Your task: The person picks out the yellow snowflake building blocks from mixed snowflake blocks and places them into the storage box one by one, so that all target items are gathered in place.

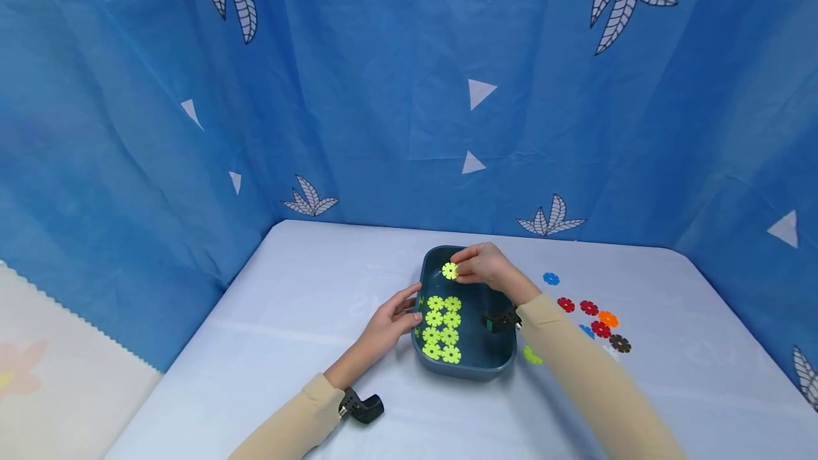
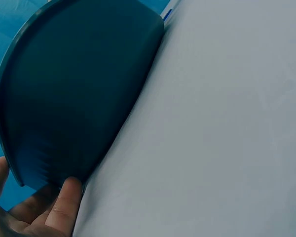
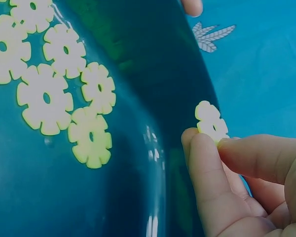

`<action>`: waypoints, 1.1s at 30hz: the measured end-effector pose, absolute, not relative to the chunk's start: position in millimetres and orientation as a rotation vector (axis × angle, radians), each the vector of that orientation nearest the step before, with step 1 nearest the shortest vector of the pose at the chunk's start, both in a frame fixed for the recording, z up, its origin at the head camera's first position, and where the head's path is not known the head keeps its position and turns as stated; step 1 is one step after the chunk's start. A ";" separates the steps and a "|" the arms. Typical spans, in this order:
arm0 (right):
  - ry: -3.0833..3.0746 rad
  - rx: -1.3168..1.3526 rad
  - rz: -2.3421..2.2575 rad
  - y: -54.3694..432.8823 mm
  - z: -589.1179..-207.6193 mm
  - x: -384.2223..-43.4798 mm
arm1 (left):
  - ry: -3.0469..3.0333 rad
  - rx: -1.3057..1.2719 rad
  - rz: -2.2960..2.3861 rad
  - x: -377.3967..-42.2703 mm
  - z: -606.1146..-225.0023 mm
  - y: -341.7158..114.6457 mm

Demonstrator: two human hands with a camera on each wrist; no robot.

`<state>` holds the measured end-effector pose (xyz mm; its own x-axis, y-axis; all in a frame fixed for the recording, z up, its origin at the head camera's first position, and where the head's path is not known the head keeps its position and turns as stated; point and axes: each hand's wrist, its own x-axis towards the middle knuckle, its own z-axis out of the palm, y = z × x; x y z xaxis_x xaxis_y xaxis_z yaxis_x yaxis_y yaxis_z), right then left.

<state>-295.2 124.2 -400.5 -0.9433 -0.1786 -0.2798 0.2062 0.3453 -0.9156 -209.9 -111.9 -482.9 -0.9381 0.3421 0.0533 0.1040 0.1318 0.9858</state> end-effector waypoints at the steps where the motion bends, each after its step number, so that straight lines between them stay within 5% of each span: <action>1: 2.279 0.039 -1.626 122.9 -401.6 -295.3 | 2.216 0.443 1.905 -209.8 -482.8 -112.0; 33: 2.434 0.130 -1.445 102.3 -421.7 -296.1 | 2.217 0.462 1.894 -210.1 -482.8 -111.7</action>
